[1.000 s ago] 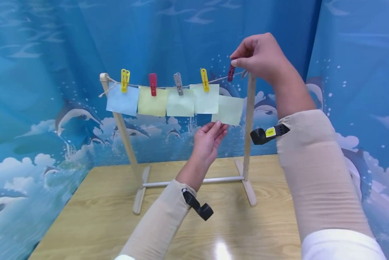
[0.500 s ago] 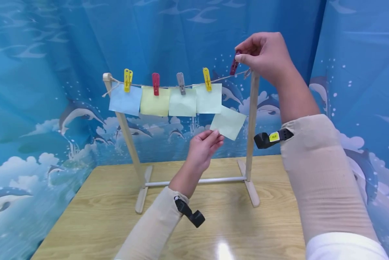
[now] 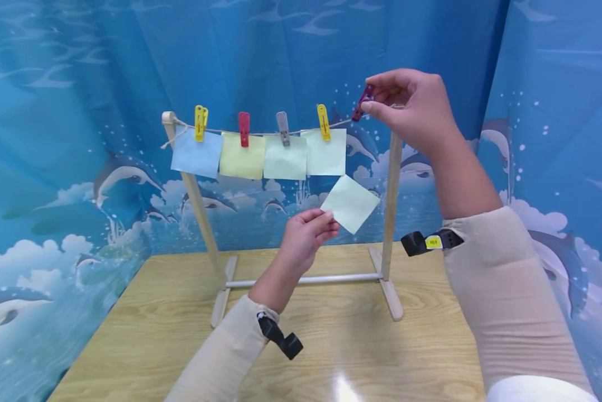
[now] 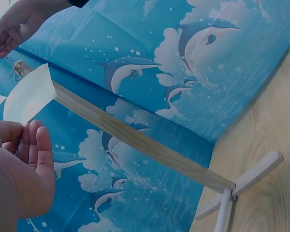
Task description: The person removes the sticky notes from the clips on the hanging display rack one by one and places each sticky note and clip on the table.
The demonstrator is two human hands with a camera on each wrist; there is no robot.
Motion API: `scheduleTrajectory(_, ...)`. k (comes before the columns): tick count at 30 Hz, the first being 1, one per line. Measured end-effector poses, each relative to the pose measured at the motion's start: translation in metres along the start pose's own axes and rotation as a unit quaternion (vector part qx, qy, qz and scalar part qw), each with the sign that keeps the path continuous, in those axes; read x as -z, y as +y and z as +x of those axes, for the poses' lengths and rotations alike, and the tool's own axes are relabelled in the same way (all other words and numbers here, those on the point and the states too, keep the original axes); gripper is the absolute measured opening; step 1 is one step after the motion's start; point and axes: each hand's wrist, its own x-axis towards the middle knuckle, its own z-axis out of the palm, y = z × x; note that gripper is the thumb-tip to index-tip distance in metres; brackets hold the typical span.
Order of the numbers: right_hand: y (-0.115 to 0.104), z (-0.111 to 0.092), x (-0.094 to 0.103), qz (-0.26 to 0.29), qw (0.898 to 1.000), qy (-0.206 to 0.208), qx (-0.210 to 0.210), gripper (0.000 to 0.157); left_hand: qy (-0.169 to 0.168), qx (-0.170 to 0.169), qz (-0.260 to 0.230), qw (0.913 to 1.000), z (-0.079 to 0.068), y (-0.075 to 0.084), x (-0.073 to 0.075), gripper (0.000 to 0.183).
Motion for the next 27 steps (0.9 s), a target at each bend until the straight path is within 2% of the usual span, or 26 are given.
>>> scheduleTrajectory(6, 0.002, -0.011, 0.0, 0.015, 1.0, -0.001, 0.007, 0.037, 0.0, -0.011, 0.027, 0.9996, -0.005, 0.009, 0.01, 0.006)
scheduleTrajectory(13, 0.002, -0.024, -0.005, 0.03, 0.999, -0.006, 0.043, 0.034, 0.006, -0.019, 0.054, 0.9984, -0.008, 0.014, 0.016, 0.01)
scheduleTrajectory(18, 0.002, -0.032, -0.006, 0.035, 0.998, -0.008, 0.05, 0.034, 0.011, -0.014, 0.087, 0.996, -0.013, 0.02, 0.022, 0.013)
scheduleTrajectory(27, 0.012, -0.049, -0.002, 0.044, 0.997, -0.003, 0.061, 0.032, 0.0, -0.032, 0.144, 0.9891, -0.02, 0.029, 0.039, 0.021)
